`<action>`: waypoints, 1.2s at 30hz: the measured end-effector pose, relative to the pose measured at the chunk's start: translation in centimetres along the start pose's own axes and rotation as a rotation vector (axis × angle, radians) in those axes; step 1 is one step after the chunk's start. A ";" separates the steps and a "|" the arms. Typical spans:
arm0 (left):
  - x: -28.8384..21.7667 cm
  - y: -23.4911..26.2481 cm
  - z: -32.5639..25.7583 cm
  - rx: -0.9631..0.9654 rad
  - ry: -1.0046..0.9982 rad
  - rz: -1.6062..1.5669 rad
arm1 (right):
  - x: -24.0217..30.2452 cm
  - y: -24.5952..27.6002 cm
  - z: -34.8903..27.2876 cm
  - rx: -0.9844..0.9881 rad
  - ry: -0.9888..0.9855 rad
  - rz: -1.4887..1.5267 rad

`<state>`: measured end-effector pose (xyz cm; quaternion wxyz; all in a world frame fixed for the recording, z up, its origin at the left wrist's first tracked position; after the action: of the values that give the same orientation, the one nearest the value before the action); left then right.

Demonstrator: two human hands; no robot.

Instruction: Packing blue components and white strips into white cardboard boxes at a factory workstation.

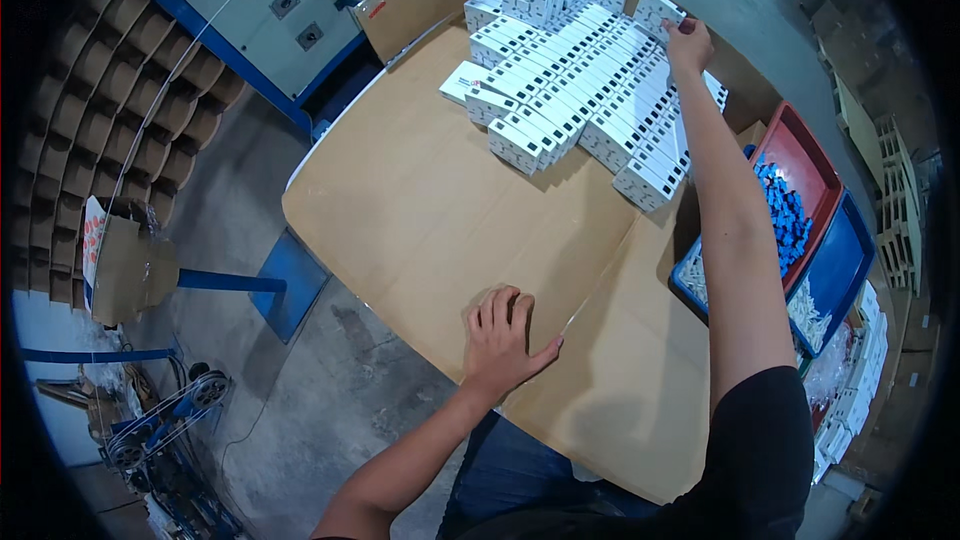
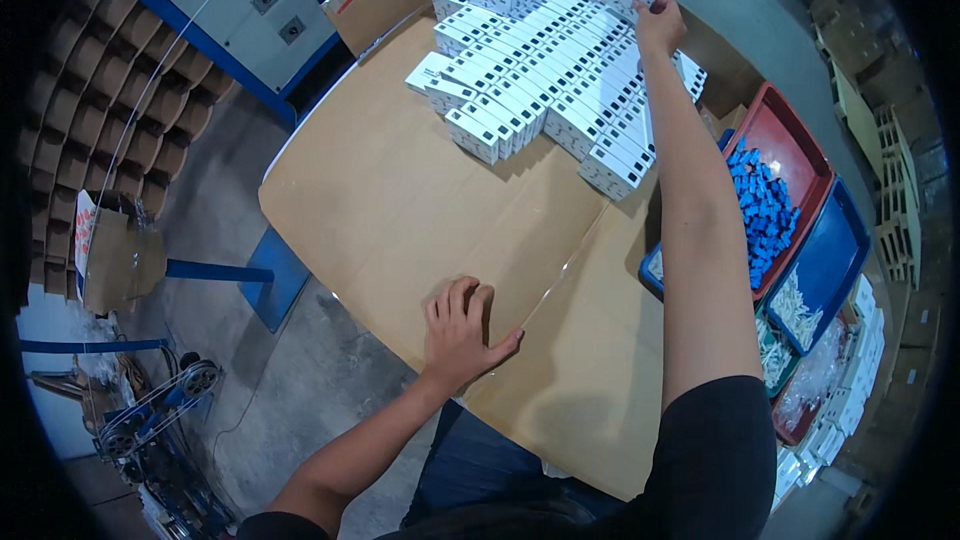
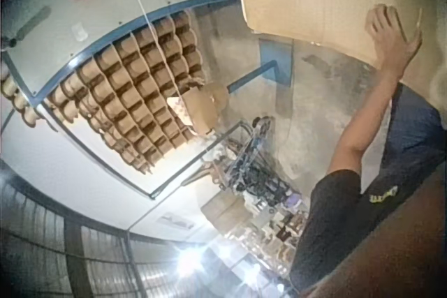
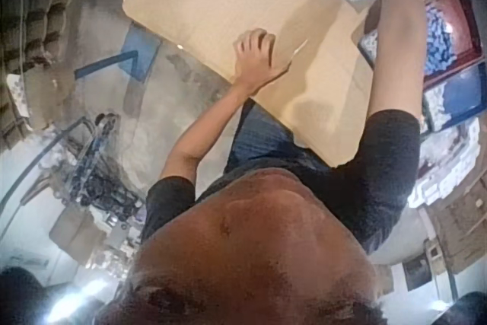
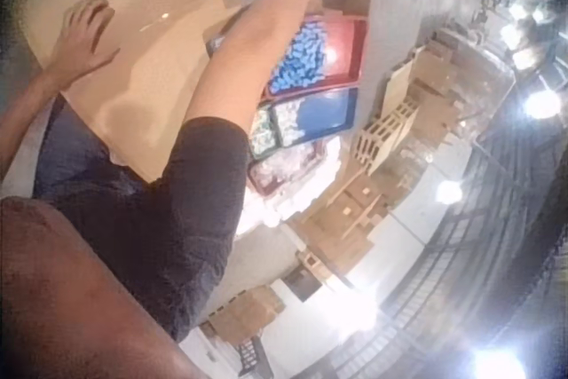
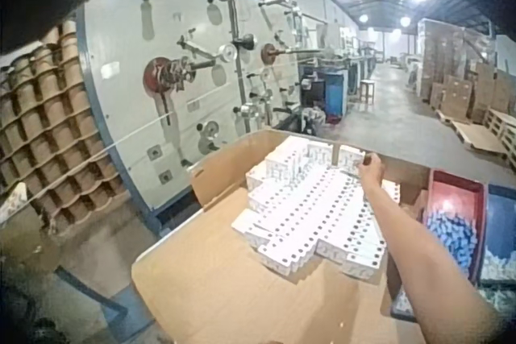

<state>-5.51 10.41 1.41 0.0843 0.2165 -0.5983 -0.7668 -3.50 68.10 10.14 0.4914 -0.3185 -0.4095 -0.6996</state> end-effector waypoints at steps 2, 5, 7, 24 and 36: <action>0.2 0.0 0.1 0.006 0.007 0.008 | -0.4 -0.5 0.1 -0.032 -0.026 -0.022; 0.2 -0.4 0.2 0.044 0.013 0.012 | -1.1 -0.9 0.1 -0.064 -0.021 -0.001; 0.2 -0.4 0.3 0.044 0.020 0.004 | -1.0 -1.3 0.0 -0.065 0.023 -0.015; 0.0 -0.3 0.4 0.052 0.019 0.016 | -0.6 -2.7 -1.6 -0.070 0.100 0.001; -1.1 0.2 -0.6 0.038 0.016 0.039 | 8.3 13.1 -9.8 0.049 0.185 0.178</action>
<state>-4.29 10.24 1.72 0.1000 0.2126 -0.6161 -0.7518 5.90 53.44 16.06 0.5948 -0.2758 -0.3495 -0.6693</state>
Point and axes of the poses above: each hand's wrist, its own z-axis towards the middle knuckle, its own y-axis out of the back of the hand, x = y × z, the point moved 10 cm from there along z, towards the middle knuckle, and after that the axes turned 15 degrees about z, right-handed, at the moved point
